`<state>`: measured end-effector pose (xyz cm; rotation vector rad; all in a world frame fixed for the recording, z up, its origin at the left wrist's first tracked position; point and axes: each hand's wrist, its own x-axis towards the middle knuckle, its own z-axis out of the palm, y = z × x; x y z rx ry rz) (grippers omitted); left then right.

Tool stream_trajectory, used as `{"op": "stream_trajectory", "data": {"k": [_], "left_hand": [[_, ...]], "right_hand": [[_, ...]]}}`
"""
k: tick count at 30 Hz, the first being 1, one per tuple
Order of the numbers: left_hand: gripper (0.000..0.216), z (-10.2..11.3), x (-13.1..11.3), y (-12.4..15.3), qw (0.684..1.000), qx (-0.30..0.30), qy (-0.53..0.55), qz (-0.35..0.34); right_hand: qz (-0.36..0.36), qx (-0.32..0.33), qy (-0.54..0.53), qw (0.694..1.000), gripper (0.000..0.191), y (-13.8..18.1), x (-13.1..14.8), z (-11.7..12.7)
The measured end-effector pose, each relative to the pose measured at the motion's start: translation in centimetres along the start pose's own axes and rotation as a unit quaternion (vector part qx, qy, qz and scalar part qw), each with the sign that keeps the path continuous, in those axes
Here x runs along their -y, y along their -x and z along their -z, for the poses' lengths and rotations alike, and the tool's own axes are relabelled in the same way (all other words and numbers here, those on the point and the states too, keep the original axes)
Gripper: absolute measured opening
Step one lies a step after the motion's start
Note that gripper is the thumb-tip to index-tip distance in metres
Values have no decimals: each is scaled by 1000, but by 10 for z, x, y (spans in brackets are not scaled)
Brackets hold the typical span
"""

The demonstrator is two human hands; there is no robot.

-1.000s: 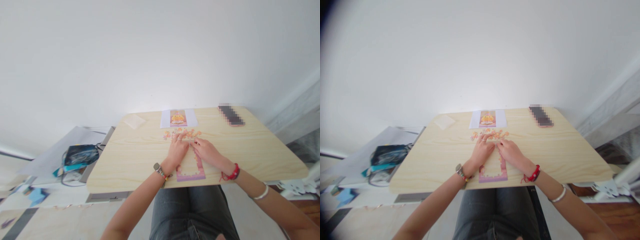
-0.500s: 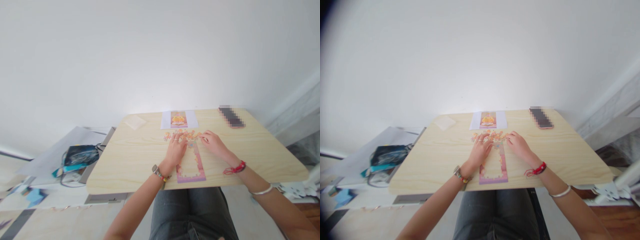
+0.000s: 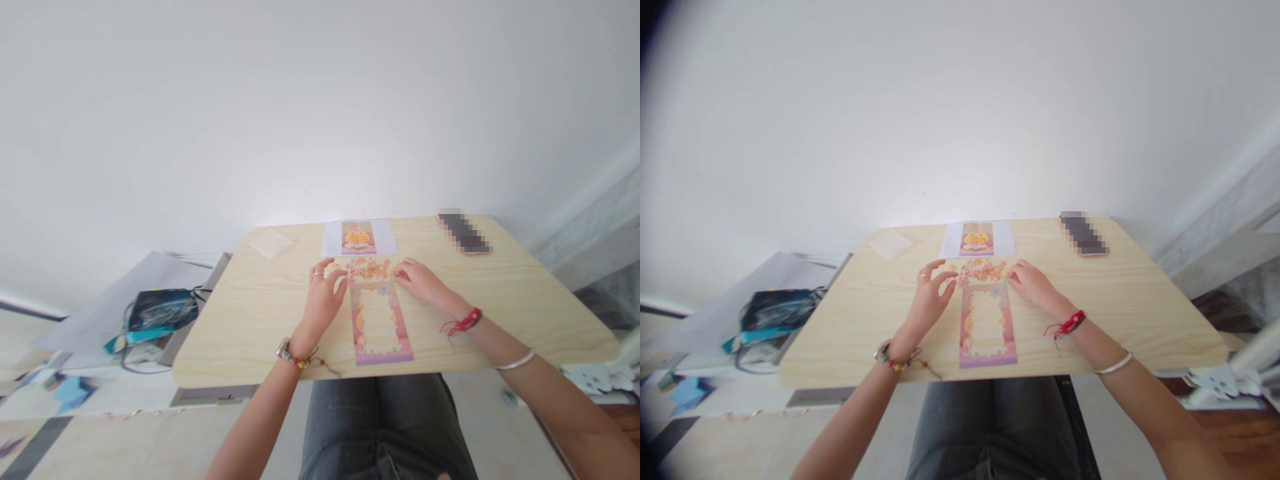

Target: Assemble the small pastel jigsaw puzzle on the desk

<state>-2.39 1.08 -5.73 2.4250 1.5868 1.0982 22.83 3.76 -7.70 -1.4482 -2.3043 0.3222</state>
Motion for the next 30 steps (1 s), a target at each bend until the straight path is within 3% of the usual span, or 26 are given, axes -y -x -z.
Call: {"op": "stream_trajectory", "data": {"k": [8,19,24,30], "left_hand": [[13,12,0,12,1000,14,14,12],[10,-5,-25,20,998,35,57,-14],[7,-6,-35,26,988,24,138,70],[14,2,-55,27,937,38,290,192]], "right_hand": [[27,7,17,999,10,14,-3,14],[23,-42,-33,998,6,20,26,14],[44,-78,-46,995,3,29,65,20],[57,-122,-3,991,5,38,101,18]]}}
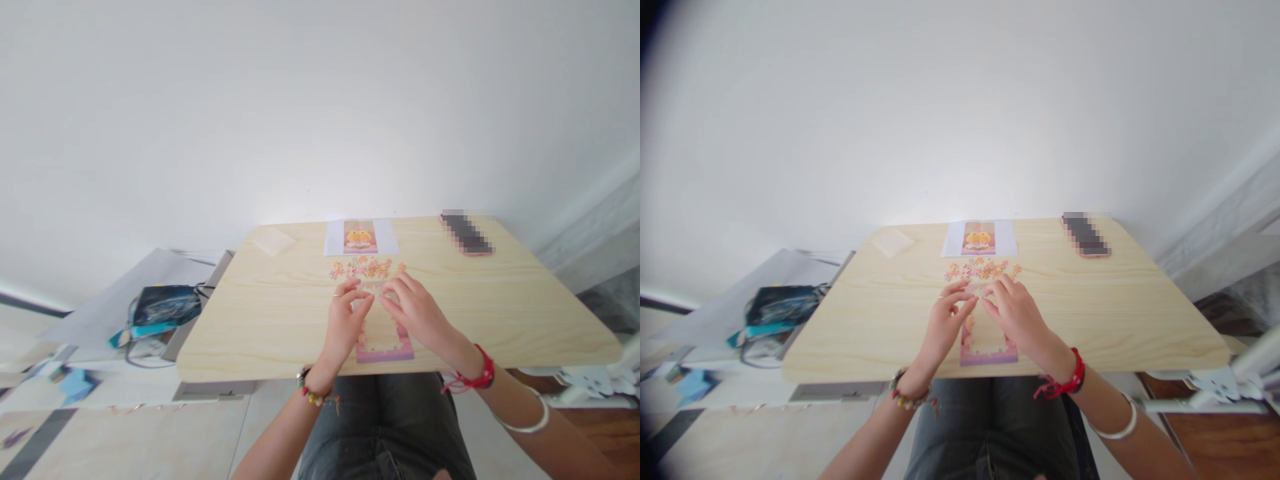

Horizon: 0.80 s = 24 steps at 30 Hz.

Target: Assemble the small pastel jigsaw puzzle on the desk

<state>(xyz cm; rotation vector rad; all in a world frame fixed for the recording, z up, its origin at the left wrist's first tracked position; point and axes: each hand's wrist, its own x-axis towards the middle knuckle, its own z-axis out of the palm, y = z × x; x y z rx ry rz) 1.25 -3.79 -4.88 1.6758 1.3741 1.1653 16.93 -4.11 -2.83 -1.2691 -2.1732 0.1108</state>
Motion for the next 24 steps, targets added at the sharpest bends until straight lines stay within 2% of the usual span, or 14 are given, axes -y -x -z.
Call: {"op": "stream_trajectory", "data": {"k": [4,8,12,15,21,24], "left_hand": [[16,0,-8,4,997,8,70,42],[14,5,-8,3,996,22,72,45],[12,15,-5,-3,994,90,58,12],[11,22,-6,-9,991,129,26,-14],[10,30,-8,-15,980,179,-49,-71],[8,29,-2,-14,979,168,-80,-86]], "right_hand": [[2,-25,20,999,9,5,7,-1],[6,-19,-14,1000,11,5,6,4],[56,11,-77,995,17,-2,-4,14],[91,52,-84,991,17,-7,-9,21],[125,93,-75,985,18,-6,-12,19],[136,100,-42,985,17,-4,-15,12]]}}
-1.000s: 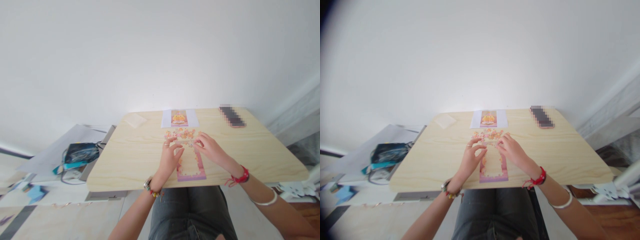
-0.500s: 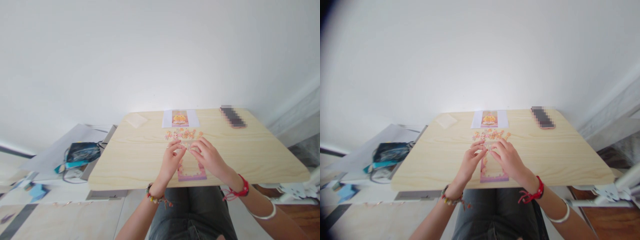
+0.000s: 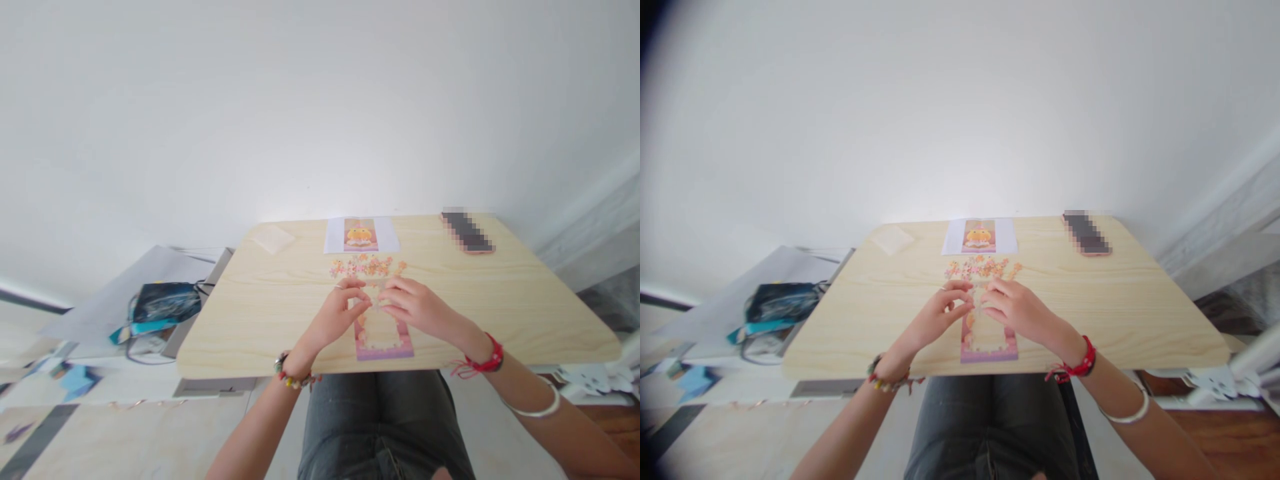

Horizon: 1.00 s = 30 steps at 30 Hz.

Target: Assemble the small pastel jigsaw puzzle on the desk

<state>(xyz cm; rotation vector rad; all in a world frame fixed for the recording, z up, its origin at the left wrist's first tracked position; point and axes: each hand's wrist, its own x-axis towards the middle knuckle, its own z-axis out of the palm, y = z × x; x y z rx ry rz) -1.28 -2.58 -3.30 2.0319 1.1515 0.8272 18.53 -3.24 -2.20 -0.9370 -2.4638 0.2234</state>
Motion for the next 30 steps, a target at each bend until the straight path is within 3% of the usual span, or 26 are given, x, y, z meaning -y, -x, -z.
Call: {"op": "stream_trajectory", "data": {"k": [5,12,18,30], "left_hand": [[12,-8,13,3,991,-85,-95,-26],[12,-14,26,-6,975,-113,-178,-65],[11,-16,30,-16,958,-98,-255,-88],[8,-20,39,-23,938,-78,-332,-65]], "right_hand": [[-18,2,43,999,17,-4,-12,-15],[-16,-17,27,999,16,-15,-25,-28],[-5,3,49,999,16,-18,-36,-34],[6,40,124,992,17,-30,-45,-49]]}}
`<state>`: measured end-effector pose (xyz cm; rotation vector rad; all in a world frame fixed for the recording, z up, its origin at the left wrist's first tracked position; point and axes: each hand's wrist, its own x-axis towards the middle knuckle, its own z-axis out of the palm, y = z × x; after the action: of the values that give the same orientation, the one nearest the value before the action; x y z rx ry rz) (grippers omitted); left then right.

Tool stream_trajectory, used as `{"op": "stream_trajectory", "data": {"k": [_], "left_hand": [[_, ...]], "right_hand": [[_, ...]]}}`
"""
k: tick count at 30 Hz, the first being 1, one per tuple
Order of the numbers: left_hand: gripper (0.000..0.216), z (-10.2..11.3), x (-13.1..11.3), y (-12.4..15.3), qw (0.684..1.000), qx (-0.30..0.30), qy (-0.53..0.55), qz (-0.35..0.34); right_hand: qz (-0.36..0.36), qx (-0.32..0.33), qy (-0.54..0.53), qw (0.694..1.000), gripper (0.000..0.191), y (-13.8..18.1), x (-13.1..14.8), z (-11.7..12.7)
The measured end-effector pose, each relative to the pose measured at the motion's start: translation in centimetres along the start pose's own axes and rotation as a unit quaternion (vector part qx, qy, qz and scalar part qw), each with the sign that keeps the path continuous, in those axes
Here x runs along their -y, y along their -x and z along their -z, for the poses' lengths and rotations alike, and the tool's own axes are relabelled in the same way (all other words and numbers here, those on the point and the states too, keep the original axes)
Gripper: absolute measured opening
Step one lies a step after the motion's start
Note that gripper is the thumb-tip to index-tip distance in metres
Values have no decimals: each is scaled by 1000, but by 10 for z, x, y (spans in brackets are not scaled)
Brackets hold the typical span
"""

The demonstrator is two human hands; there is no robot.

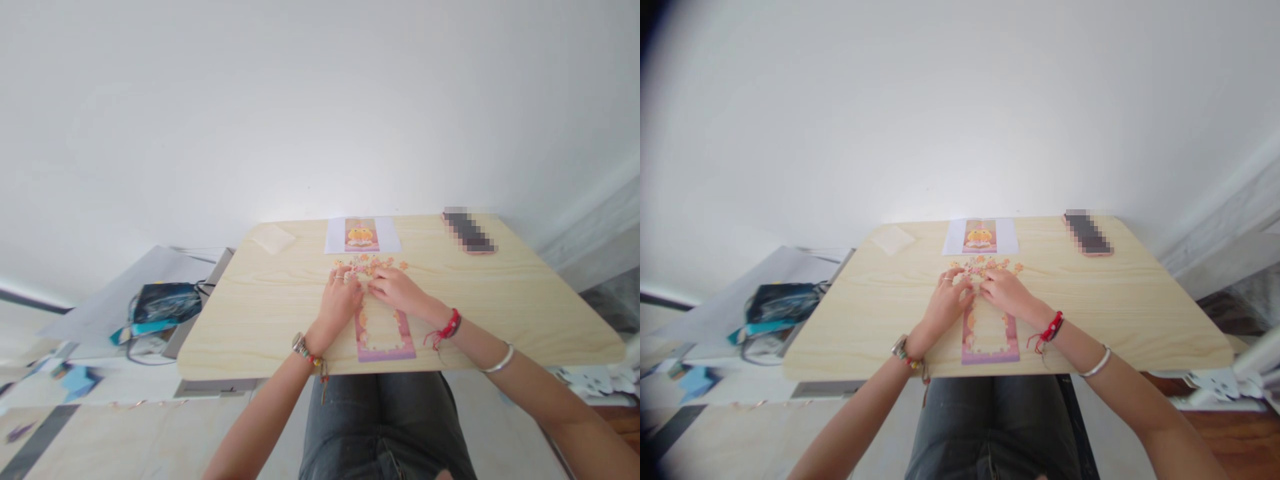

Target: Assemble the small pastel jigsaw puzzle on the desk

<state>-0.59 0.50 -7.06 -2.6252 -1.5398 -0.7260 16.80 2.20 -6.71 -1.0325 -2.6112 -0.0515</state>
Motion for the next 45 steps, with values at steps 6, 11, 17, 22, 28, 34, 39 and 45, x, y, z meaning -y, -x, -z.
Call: {"op": "stream_trajectory", "data": {"k": [6,11,17,22,28,34,39,45], "left_hand": [[10,0,-1,3,1000,-15,0,-14],[11,0,-3,3,999,-14,-4,-31],[12,1,-5,3,999,-14,-19,-39],[13,2,-6,3,998,-15,-25,-47],[15,-1,-4,3,998,-10,-33,-55],[16,-3,-4,3,998,-12,-35,-56],[15,-3,-6,3,997,4,-48,-58],[14,-1,-7,2,997,16,-45,-55]], "right_hand": [[-2,-1,35,999,20,2,1,-2],[-4,-5,51,999,21,2,2,-3],[-10,-2,57,998,21,2,3,-2],[-9,2,59,998,22,1,3,-3],[-17,6,49,999,21,1,6,-3],[-24,-3,24,999,21,2,8,-4],[-24,15,43,999,22,4,11,-4],[-64,28,35,997,28,7,16,-6]]}}
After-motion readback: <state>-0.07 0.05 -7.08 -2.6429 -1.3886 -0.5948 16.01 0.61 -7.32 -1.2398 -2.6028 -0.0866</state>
